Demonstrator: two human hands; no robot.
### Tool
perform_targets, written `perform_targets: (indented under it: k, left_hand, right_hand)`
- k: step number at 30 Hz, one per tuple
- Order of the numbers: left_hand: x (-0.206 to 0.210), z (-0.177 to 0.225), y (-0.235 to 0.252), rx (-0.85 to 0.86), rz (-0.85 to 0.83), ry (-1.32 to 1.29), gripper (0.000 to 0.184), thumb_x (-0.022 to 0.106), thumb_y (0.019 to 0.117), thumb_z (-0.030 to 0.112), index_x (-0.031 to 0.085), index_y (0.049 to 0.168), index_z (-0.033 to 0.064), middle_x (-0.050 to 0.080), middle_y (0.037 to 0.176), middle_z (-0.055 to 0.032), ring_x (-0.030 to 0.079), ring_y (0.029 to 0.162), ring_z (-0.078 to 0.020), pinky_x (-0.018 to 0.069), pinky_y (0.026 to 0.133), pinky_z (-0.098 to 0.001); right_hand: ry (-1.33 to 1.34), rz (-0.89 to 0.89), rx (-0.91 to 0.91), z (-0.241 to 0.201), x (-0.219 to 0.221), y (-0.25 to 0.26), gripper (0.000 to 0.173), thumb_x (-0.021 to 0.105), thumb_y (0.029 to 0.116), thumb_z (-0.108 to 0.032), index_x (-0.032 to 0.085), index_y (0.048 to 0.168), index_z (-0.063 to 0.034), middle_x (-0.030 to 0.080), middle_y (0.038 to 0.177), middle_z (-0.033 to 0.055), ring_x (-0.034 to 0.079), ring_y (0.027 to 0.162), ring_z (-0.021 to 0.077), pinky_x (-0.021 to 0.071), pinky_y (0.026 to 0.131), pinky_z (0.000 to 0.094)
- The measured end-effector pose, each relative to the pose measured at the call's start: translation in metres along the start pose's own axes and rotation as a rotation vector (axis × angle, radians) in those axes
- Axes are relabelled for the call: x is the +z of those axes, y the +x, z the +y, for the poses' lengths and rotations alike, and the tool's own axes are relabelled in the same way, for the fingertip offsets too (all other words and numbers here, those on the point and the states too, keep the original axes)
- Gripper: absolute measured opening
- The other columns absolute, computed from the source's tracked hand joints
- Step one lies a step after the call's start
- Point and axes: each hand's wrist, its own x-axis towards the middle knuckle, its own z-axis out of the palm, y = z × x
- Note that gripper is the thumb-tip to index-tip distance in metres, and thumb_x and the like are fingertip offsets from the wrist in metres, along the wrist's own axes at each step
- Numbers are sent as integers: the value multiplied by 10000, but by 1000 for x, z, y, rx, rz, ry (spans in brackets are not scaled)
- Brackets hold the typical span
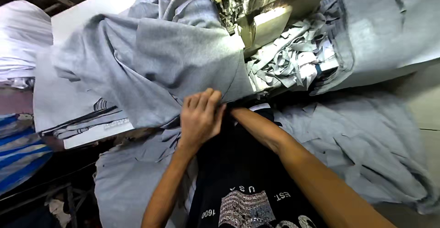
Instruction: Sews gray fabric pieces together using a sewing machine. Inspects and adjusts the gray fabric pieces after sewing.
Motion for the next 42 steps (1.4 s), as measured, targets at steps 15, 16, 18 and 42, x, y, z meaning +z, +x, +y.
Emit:
perform_targets:
  k: [15, 16, 18, 42]
  left_hand:
    - [-27, -30, -30, -157, 120, -641, 87, 692, 986, 202, 705, 975, 117, 696, 982, 3, 678, 969, -100, 583, 876, -290]
    - [-36, -27, -28, -147, 178, -648, 99, 623, 1033, 252, 658, 1043, 161, 678, 1025, 47, 666, 991, -64, 578, 880, -270]
    - [-55, -12, -16, -172, 355, -514, 188, 451, 1102, 342, 567, 1147, 201, 643, 1051, 124, 625, 1011, 40, 531, 895, -192]
    - [-29, 41, 39, 288, 223, -255, 381, 598, 1023, 347, 654, 761, 77, 518, 589, -39, 476, 520, -165, 339, 495, -297]
  right_hand:
    - [-365, 175, -338, -59, -59, -31, 241, 561, 1055, -272, 738, 1105, -117, 731, 972, -23, 682, 861, 35, 589, 786, 257]
    - [-437, 371, -385, -67, -60, -27, 221, 581, 1042, -252, 719, 1135, -107, 723, 1018, 0, 688, 895, 64, 599, 801, 279]
    - [-592, 628, -413, -72, -57, -8, 328, 601, 1033, -255, 641, 1282, -46, 688, 1181, 102, 672, 1044, 187, 565, 912, 372]
    - [-15, 583, -388, -34, -19, -12, 112, 652, 973, -132, 684, 880, -77, 666, 769, -43, 629, 709, -19, 539, 660, 164]
